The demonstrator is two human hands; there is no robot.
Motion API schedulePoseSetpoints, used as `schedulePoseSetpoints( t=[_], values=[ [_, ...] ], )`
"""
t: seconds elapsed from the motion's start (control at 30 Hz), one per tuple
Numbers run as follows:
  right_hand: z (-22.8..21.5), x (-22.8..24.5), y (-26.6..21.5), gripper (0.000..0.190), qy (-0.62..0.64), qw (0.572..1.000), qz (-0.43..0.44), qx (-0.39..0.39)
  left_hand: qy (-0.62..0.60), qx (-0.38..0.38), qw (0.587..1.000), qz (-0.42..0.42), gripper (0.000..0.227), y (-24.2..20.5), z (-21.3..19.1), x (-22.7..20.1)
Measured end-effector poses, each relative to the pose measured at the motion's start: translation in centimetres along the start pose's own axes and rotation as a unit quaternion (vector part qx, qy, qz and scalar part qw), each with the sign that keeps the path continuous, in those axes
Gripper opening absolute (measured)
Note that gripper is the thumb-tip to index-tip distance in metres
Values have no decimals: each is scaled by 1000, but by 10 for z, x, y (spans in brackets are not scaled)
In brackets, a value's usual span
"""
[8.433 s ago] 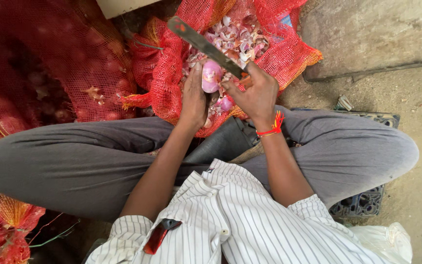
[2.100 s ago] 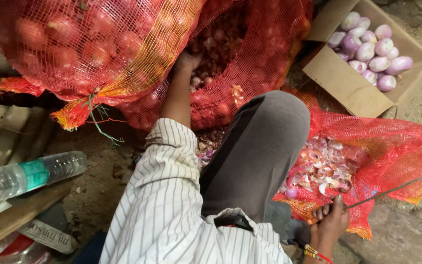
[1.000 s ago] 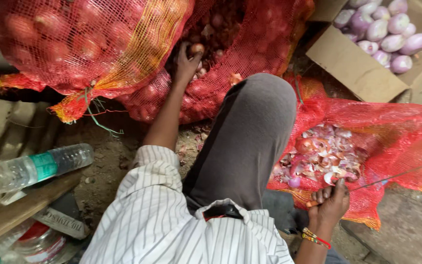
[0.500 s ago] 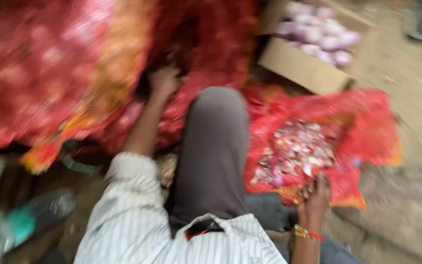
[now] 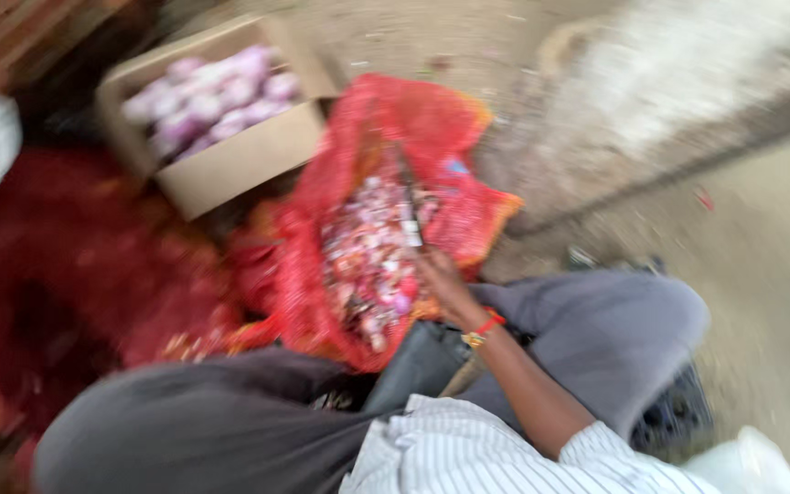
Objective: The person sits cross-legged and peels red onions one by one using a knife. They remove the outer skin and place the peeled onions into a nearby cardboard box while discarding the skins into a red mesh bag.
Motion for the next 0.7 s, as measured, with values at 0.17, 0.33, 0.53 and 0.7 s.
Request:
schedulePoseSetpoints(
  t=[0.17,0.33,0.53,0.7],
  values=[
    [9,9,-1,26,58,998,-16,6,-128,108,985,-31,46,-17,112,-93],
    [13,19,5,26,116,982,-131,73,-264,186,938,-128,53,-73,170,-147],
    [16,-1,13,17,168,983,-26,71,-494,254,808,-196,63,-110,23,-227],
    [27,36,-23,13,29,974,-118,193,-339,322,813,-348,47,-195,99,-200]
  ],
)
Point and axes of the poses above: each hand's wrist, its own y-axis towards the middle knuckle, its own z-axis out of the palm, x = y × z, the point moved 9 cm from there along y, towards the middle knuckle, and after that the axes turned 1 degree about -z, right-handed, at the moved point
